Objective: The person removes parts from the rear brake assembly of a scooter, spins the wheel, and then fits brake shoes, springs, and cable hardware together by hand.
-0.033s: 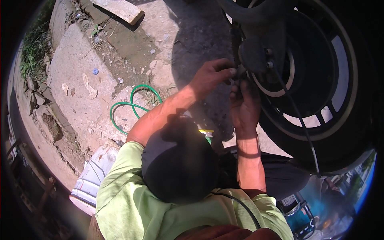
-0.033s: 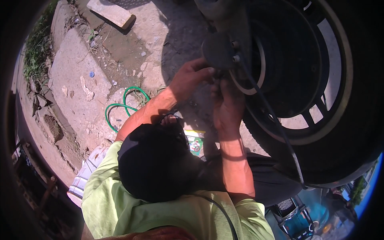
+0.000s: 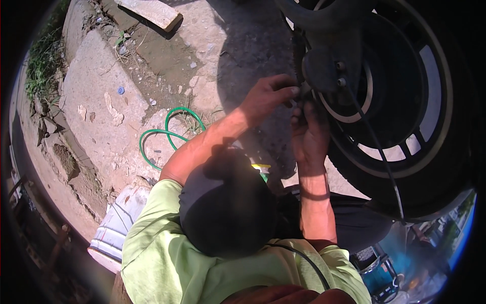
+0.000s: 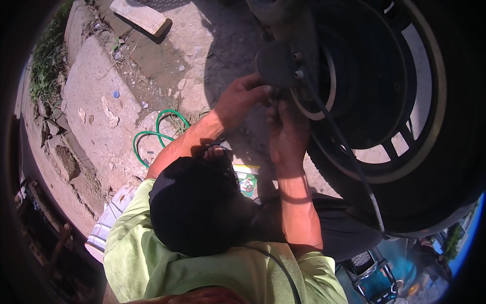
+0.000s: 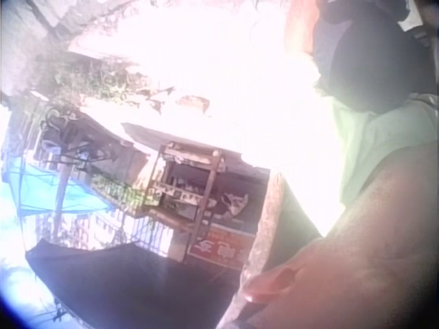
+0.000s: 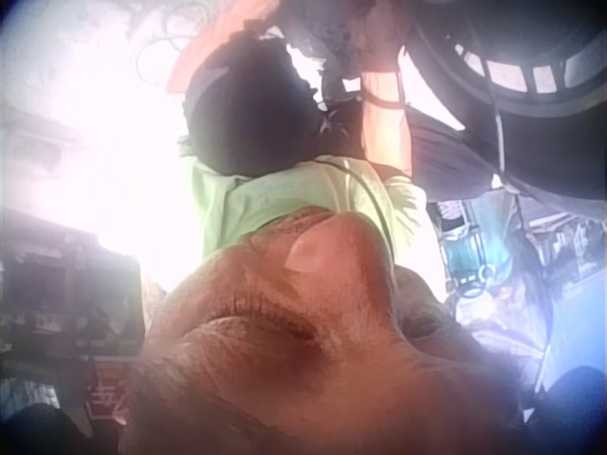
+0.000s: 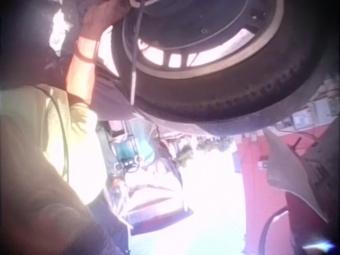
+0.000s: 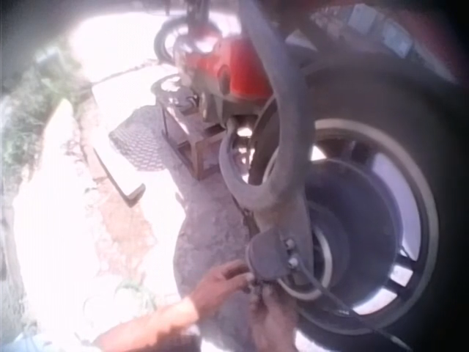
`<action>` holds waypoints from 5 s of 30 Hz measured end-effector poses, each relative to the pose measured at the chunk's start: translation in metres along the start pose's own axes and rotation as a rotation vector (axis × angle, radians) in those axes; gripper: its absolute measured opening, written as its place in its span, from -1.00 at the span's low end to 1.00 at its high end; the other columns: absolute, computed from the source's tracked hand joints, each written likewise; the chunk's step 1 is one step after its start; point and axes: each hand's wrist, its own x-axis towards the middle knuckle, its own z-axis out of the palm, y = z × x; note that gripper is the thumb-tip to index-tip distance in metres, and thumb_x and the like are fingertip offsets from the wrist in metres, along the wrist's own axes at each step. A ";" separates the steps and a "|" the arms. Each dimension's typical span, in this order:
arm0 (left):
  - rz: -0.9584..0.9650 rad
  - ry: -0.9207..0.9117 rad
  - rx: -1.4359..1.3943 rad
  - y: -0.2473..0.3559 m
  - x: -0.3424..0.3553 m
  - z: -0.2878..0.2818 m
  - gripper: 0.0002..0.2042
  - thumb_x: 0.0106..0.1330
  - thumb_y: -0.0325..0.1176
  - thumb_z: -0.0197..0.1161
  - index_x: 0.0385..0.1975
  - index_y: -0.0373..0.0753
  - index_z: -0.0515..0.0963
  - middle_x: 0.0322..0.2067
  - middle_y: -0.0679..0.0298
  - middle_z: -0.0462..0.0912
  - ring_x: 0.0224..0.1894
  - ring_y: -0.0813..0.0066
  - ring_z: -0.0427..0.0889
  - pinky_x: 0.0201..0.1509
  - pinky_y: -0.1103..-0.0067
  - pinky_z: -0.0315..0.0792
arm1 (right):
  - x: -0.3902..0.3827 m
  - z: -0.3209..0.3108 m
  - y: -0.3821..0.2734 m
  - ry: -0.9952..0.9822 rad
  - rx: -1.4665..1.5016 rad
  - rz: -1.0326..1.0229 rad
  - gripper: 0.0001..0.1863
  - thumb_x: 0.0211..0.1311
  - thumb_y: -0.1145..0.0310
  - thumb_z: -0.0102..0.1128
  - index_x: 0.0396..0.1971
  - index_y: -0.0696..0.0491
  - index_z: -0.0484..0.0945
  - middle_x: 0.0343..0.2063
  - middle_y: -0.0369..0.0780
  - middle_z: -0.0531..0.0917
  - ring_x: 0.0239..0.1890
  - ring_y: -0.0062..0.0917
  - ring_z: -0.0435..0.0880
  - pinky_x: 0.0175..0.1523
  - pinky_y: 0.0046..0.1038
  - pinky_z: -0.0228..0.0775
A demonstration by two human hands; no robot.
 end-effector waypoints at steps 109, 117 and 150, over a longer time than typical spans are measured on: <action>0.124 0.013 0.288 0.005 0.015 0.004 -0.74 0.48 -0.28 0.09 0.03 -0.22 0.57 -0.18 0.25 0.67 -0.18 0.44 0.62 -0.08 0.48 0.53 | -0.004 -0.005 0.003 -0.056 0.088 0.103 -0.79 0.42 0.37 0.22 -0.01 0.05 0.58 -0.27 -0.31 0.71 -0.32 -0.66 0.67 -0.29 -0.65 0.52; 0.007 0.073 -0.098 -0.003 0.017 0.006 -0.73 0.54 -0.27 0.07 0.09 -0.22 0.54 -0.19 0.34 0.66 -0.22 0.56 0.60 -0.15 0.54 0.55 | -0.001 -0.002 0.005 -0.074 0.063 0.025 -0.77 0.34 0.45 0.28 -0.02 0.04 0.58 -0.24 -0.35 0.69 -0.32 -0.70 0.63 -0.28 -0.67 0.49; -0.102 0.053 -0.397 0.015 0.002 0.017 -0.72 0.55 -0.26 0.08 0.11 -0.25 0.47 -0.18 0.26 0.67 -0.19 0.51 0.64 -0.12 0.55 0.57 | -0.001 0.001 0.031 0.050 -0.325 -0.015 -0.92 0.39 0.43 0.18 -0.18 0.06 0.55 -0.46 -0.34 0.63 -0.47 -0.66 0.59 -0.40 -0.66 0.38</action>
